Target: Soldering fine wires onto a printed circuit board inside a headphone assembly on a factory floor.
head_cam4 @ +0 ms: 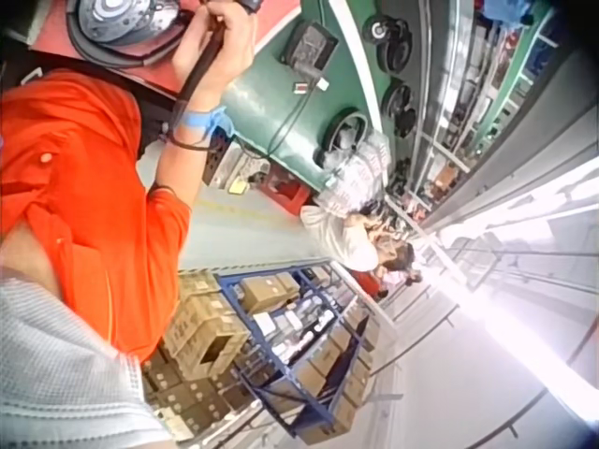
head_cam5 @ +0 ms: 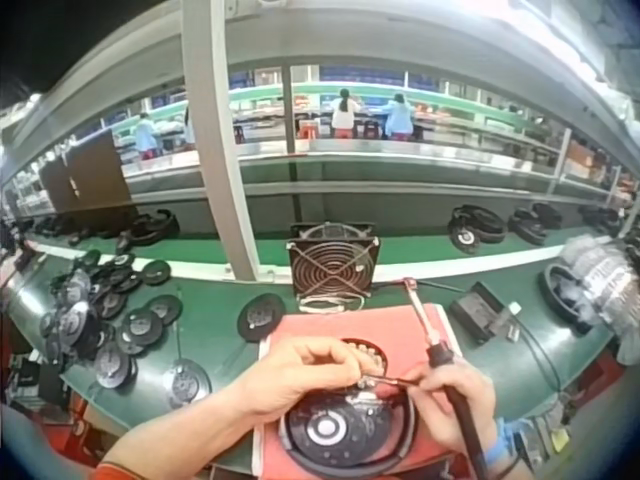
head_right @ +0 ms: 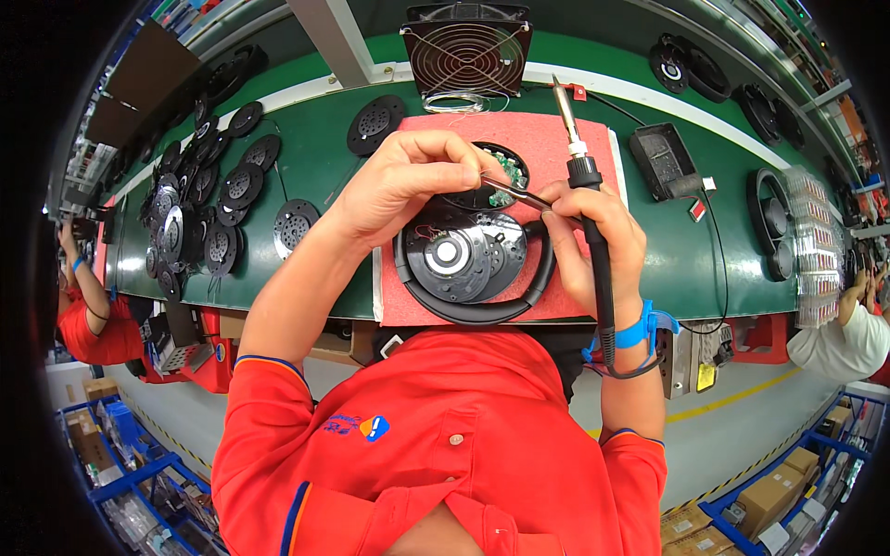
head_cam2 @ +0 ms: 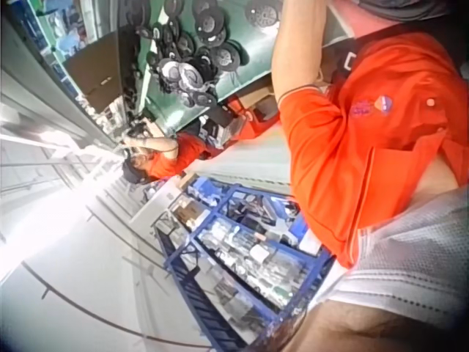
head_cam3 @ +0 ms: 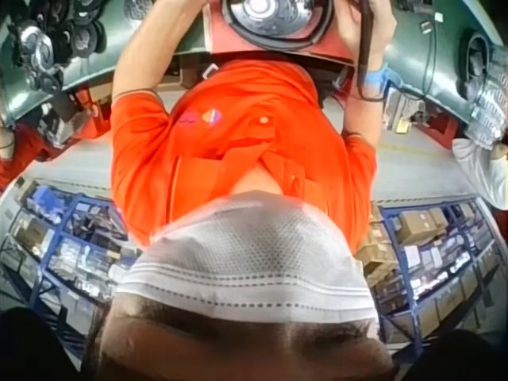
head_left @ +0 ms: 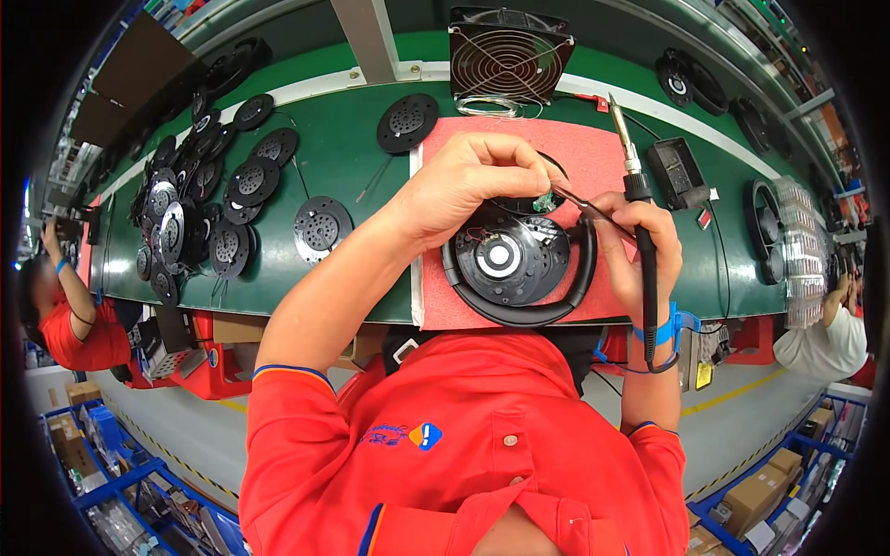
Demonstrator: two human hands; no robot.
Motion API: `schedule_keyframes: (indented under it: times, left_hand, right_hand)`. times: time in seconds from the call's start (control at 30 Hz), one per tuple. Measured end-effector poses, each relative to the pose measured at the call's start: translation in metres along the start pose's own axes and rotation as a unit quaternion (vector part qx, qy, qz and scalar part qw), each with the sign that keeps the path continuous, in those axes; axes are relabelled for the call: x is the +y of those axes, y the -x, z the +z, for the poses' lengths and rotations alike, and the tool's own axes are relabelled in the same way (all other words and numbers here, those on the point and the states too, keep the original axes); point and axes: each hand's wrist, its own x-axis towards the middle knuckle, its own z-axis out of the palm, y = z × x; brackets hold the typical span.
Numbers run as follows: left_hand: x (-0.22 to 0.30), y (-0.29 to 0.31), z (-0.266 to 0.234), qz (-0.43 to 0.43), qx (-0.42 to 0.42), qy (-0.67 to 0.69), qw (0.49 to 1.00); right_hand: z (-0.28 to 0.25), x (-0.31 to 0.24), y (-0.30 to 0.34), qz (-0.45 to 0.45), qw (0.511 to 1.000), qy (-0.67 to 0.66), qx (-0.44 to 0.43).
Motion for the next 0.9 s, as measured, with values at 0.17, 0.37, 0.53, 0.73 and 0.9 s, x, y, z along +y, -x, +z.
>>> schedule_keyframes:
  times: [0.17,0.37,0.53,0.73,0.9]
  left_hand:
    - [-0.0007,0.0003,-0.0005,-0.001,0.0,0.003,1.0]
    - [-0.003,0.0001,-0.0008,-0.003,0.0,0.0,1.0]
    - [-0.0041,0.0001,-0.0011,-0.016,0.004,0.006,1.0]
    - [-0.0032,0.0003,-0.0009,-0.014,-0.005,0.02,1.0]
    - [-0.0038,-0.0005,-0.0012,-0.018,-0.002,0.036,0.999]
  right_hand:
    - [-0.0003,-0.0001,0.0008,-0.002,1.0,0.003,-0.002]
    - [-0.0021,0.0015,0.0029,-0.006,1.0,0.016,-0.003]
    - [-0.0017,0.0011,0.0031,-0.009,1.0,0.015,-0.006]
    - [-0.0027,0.0022,0.0038,-0.01,1.0,0.007,-0.01]
    - [-0.0027,0.0018,0.003,-0.016,1.0,0.021,-0.009]
